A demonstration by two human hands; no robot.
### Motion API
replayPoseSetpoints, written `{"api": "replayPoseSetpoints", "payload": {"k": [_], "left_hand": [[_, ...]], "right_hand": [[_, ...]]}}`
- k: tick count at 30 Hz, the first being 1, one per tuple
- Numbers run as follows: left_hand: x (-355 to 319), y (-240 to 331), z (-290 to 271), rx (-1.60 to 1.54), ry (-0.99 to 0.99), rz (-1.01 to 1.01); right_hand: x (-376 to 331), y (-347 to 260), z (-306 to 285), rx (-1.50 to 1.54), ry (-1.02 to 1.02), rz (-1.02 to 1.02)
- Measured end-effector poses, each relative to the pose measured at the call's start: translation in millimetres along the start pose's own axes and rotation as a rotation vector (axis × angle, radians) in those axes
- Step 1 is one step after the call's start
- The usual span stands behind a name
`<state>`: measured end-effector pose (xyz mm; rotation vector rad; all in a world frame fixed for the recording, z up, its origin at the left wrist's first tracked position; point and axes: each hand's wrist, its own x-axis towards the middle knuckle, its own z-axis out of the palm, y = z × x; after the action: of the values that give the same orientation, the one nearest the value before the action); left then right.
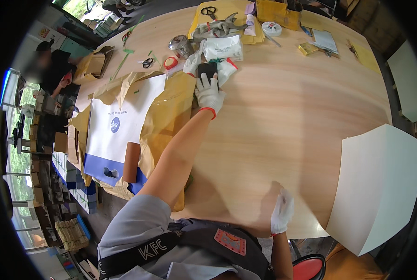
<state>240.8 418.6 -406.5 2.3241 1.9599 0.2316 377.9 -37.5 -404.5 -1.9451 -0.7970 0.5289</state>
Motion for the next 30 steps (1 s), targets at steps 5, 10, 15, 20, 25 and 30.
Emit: {"api": "replayPoseSetpoints", "payload": {"k": [5, 10, 15, 20, 25, 30], "left_hand": [[38, -36, 13, 0.015, 0.118, -0.123], [64, -48, 14, 0.157, 0.219, -0.091], [81, -115, 61, 0.298, 0.373, 0.038], [14, -23, -10, -0.221, 0.210, 0.389], [-66, 44, -15, -0.456, 0.157, 0.710], [-148, 117, -38, -0.685, -0.075, 0.871]], "right_hand": [[9, 2, -9, -0.237, -0.053, -0.279], [12, -12, -10, -0.300, -0.004, -0.340], [24, -15, -13, -0.405, -0.041, -0.390], [19, -22, -5, -0.316, 0.059, -0.332], [27, -33, -18, -0.294, 0.117, -0.418], [-30, -36, -28, -0.318, 0.236, -0.386]]}}
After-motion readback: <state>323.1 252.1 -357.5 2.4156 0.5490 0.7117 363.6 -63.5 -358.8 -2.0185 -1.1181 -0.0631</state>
